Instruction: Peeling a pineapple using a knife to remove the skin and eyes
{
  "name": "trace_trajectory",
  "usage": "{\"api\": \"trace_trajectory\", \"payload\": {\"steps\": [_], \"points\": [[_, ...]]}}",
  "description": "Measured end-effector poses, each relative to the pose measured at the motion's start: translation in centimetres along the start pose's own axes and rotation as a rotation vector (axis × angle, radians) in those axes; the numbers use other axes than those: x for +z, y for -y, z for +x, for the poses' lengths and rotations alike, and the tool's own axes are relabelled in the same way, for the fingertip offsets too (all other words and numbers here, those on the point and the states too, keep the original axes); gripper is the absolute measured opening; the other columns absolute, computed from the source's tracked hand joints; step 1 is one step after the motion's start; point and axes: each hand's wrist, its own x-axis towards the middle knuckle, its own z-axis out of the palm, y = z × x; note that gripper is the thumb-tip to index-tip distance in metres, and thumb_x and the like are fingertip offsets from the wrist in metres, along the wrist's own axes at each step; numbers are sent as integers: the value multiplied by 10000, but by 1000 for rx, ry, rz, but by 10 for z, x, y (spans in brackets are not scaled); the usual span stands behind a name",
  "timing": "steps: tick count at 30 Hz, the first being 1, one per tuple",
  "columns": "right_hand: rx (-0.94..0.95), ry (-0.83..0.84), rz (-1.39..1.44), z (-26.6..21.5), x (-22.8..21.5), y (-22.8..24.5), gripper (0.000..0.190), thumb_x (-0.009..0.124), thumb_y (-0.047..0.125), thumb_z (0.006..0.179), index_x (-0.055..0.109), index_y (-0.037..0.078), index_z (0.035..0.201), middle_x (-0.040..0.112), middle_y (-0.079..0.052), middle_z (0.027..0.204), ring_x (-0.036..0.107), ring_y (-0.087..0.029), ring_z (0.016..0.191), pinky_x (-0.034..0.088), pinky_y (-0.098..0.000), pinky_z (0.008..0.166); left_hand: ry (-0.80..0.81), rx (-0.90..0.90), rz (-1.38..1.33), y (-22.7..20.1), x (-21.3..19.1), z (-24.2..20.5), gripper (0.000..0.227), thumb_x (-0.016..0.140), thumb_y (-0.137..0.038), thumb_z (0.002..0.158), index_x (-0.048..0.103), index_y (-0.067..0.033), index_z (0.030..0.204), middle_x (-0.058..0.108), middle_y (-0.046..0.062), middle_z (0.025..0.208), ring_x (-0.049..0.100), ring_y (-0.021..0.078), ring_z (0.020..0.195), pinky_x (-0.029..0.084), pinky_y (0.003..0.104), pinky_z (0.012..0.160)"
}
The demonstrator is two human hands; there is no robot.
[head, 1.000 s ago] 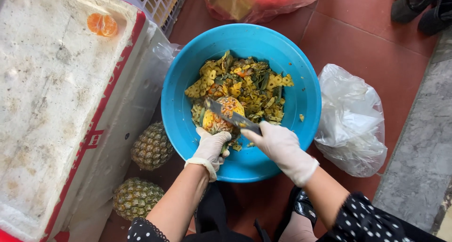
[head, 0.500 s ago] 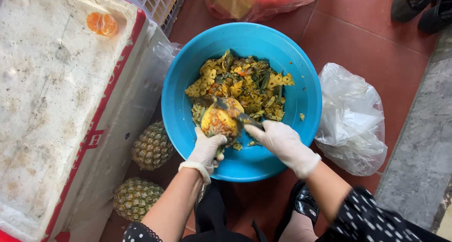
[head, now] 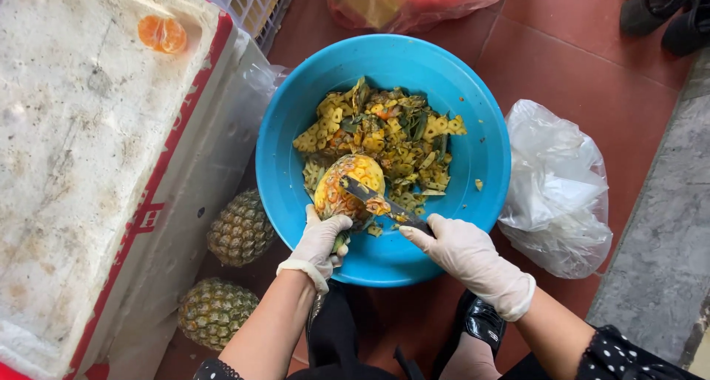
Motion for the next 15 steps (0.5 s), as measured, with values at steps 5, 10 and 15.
{"api": "trace_trajectory", "payload": {"steps": [5, 10, 15], "points": [[1, -44, 40, 53, -3, 10, 794, 381, 847, 954, 686, 116, 1008, 758, -212, 968, 768, -380, 959, 592, -478, 907, 8, 34, 67, -3, 2, -15, 1165, 735, -79, 800, 8, -285, 1688, 584, 148, 660, 604, 231, 412, 376, 244, 384], [73, 35, 207, 82, -23, 11, 905, 421, 892, 894, 728, 86, 1165, 746, -114, 683, 744, -242, 543, 607, -420, 685, 14, 29, 39, -8, 4, -12, 1164, 754, -92, 785, 43, -288, 1685, 583, 156, 648, 601, 240, 409, 355, 252, 371], [35, 12, 70, 19, -9, 10, 785, 451, 818, 928, 695, 99, 1131, 751, -210, 920, 738, -363, 894, 582, -493, 865, 7, -36, 11, -12, 0, -9, 1146, 749, -114, 800, 38, -273, 1685, 593, 153, 690, 604, 211, 446, 365, 235, 401]]}}
